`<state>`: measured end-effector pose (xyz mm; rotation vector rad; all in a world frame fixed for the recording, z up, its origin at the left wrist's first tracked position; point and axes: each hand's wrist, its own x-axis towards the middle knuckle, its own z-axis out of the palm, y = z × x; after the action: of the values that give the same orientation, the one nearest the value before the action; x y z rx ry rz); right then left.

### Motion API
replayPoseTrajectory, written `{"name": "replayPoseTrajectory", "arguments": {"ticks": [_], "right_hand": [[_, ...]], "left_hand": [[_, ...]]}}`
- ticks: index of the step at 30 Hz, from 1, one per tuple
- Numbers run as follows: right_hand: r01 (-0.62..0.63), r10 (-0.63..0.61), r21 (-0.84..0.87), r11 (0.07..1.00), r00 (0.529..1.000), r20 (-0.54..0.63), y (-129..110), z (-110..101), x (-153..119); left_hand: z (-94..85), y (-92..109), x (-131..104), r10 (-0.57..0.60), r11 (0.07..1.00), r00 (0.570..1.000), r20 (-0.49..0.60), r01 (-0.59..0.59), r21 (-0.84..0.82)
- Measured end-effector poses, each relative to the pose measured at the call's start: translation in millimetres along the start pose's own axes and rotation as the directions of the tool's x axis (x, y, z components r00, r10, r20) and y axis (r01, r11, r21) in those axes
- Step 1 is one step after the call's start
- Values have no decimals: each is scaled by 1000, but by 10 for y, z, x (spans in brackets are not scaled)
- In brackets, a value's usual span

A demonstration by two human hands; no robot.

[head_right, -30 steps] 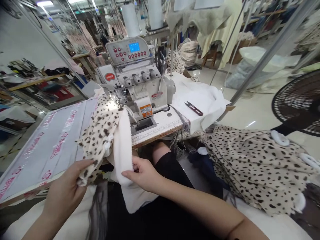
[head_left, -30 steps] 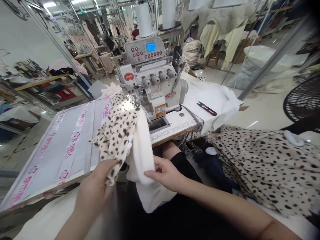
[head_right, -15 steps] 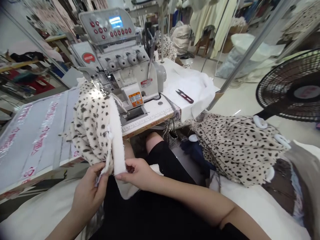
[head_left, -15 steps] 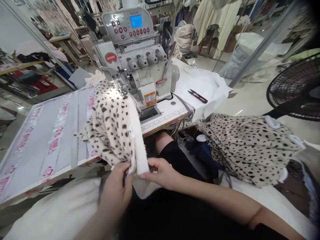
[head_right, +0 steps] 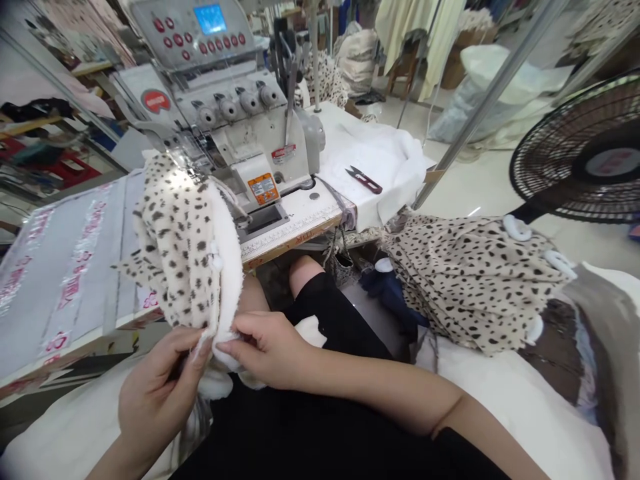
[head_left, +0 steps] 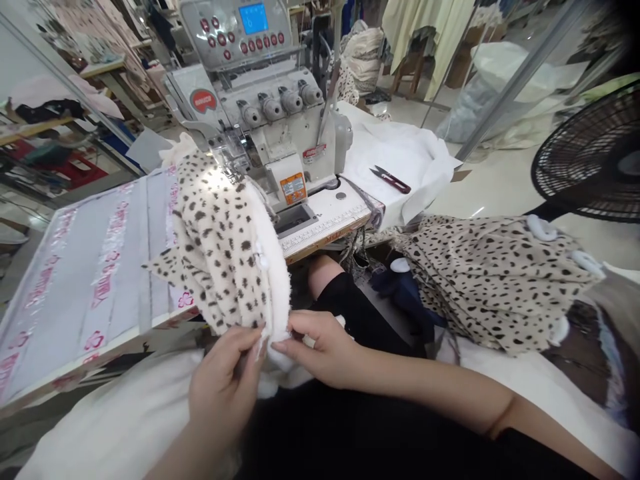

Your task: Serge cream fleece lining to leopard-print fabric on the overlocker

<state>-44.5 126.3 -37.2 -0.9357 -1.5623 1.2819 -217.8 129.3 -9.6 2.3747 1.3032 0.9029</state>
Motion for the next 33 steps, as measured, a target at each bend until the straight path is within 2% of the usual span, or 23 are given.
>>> {"name": "replayPoseTrajectory", "arguments": {"ticks": [4, 7, 14, 18, 24, 27, 30, 33], "right_hand": [[67, -67, -173, 983, 998, 10, -51, 18, 12], [84, -86, -229, 970, 996, 2, -53, 36, 20], [80, -88, -296, 952, 996, -17, -61, 48, 51], [105, -108, -353, 930, 994, 10, -71, 48, 37], [131, -93, -431, 893, 990, 107, -146, -5, 33], [212, -175, -520, 827, 977, 120, -230, -116, 74], [342, -359, -636, 692, 927, 108, -277, -249, 160], [571, -506, -656, 493, 802, 318, -234, -325, 276]], "left_hand": [[-52, 30, -21, -41, 999, 999, -36, 41, 16], [-74, 52, -23, -76, 997, 997, -34, 76, 15], [-54, 92, 69, 63, 994, 998, -7, -62, 94], [-24, 86, 95, 124, 986, 992, 6, -124, 113], [7, 46, 115, 117, 987, 993, -6, -115, 114], [-46, 44, 143, 103, 992, 994, 24, -104, 77], [-121, 72, 180, 138, 990, 990, 19, -138, 28], [-172, 56, 189, 167, 985, 985, 48, -169, 26]]}}
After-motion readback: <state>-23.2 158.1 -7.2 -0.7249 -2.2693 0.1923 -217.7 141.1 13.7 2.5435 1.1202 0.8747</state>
